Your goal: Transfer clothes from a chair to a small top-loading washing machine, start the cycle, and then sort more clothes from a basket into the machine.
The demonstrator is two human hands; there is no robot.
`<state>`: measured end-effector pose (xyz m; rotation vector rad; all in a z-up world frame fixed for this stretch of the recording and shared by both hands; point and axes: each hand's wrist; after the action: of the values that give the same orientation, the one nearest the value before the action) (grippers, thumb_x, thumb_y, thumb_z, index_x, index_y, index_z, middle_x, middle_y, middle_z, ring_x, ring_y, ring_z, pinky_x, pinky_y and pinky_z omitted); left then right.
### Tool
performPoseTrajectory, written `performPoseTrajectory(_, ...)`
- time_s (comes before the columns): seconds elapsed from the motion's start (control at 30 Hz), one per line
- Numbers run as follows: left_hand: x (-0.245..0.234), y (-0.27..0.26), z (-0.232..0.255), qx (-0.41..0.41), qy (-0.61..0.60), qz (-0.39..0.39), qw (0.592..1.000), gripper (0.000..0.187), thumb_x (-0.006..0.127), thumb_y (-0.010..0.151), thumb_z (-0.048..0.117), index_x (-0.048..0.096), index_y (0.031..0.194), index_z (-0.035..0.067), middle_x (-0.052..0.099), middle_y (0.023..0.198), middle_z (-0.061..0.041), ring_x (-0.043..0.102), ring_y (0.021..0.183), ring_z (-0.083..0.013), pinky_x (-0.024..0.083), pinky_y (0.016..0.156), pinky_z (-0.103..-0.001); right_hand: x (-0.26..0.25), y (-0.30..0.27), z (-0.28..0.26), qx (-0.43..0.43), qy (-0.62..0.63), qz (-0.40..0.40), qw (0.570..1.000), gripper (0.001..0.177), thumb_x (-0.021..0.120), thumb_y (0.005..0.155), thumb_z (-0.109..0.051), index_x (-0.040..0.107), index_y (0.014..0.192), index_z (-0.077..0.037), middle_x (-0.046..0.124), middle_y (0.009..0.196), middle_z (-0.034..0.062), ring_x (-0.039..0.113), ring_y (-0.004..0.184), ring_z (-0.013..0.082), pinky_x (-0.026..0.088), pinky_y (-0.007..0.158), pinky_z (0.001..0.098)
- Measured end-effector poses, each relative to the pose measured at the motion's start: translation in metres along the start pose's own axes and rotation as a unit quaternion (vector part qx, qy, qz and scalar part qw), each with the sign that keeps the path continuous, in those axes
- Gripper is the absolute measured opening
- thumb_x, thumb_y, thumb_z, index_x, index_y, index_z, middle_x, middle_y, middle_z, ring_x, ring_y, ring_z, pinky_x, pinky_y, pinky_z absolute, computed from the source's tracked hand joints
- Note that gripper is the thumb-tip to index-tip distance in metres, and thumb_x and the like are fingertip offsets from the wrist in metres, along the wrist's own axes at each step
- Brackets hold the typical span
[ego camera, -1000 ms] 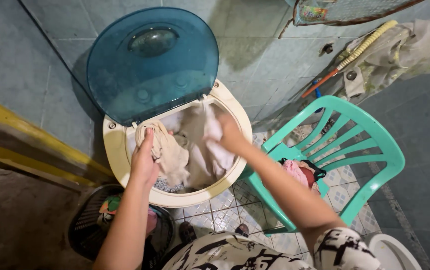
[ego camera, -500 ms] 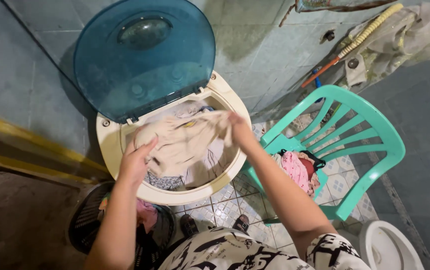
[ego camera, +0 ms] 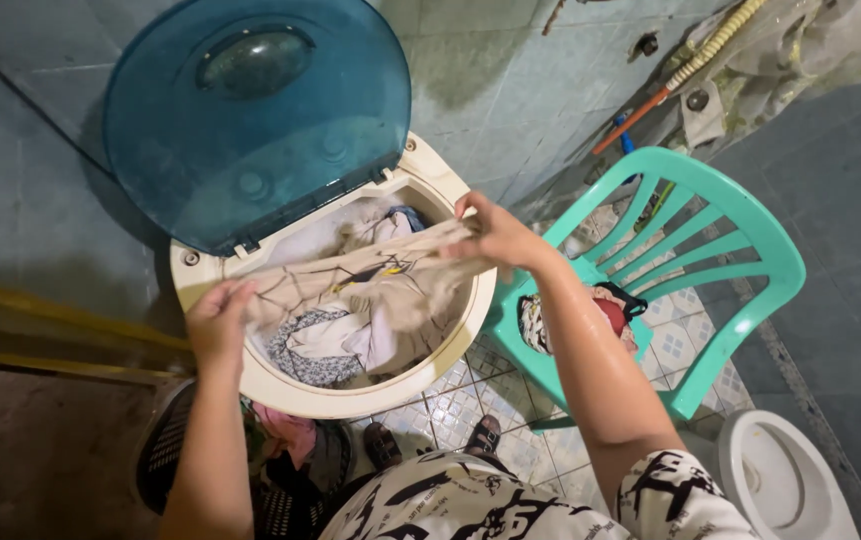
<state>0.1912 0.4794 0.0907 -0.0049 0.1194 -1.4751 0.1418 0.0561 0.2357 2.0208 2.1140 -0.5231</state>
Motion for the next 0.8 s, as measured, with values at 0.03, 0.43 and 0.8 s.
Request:
performPoseTrajectory(0.03, 0.000, -0.002, 0.007, -0.001, 0.002, -0.004, 1.000, 0.019, 0.078, 0.096, 0.013, 0.077, 0.108, -0.002, 0.067, 0.085, 0.002, 0.051, 0.071, -0.0066, 0.039, 0.064, -0.021, 0.000, -0.004, -0.013, 0.003, 0.002, 0.002, 1.000, 0.044, 0.083, 0.078, -0.027, 0.052, 0.105, -0.011, 0.066, 0.083, -0.0019, 0.059, 0.075, 0.0098, 0.048, 0.063, 0.0259)
performPoseTrajectory(0.43, 0.045, -0.002, 0.002, 0.171, 0.258, -0.103, 0.945, 0.026, 0.068, 0.104, 0.024, 0.072, 0.120, 0.004, 0.071, 0.109, -0.016, 0.067, 0.096, -0.0293, 0.051, 0.085, -0.037, 0.045, -0.007, 0.135, -0.081, -0.137, 0.166, 0.973, 0.041, 0.081, 0.090, -0.028, 0.070, 0.123, -0.008, 0.062, 0.126, 0.0133, 0.063, 0.111, 0.0275, 0.053, 0.093, 0.0397)
performPoseTrajectory(0.8, 0.275, -0.124, 0.027, 0.105, 0.228, -0.444, 0.860, 0.025, 0.069, 0.095, 0.022, 0.073, 0.116, 0.009, 0.077, 0.106, -0.009, 0.073, 0.097, -0.0206, 0.054, 0.077, -0.033, 0.039, -0.162, 0.284, 0.202, 0.076, 0.275, 0.937, 0.022, 0.075, 0.092, -0.014, 0.069, 0.112, -0.007, 0.062, 0.110, 0.0072, 0.068, 0.079, 0.0139, 0.056, 0.068, 0.0298)
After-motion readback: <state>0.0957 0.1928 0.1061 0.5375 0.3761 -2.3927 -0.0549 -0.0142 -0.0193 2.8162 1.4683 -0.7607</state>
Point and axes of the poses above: each hand's wrist, its own y-axis towards the middle knuckle, its own x-axis out of the palm, z = x × y
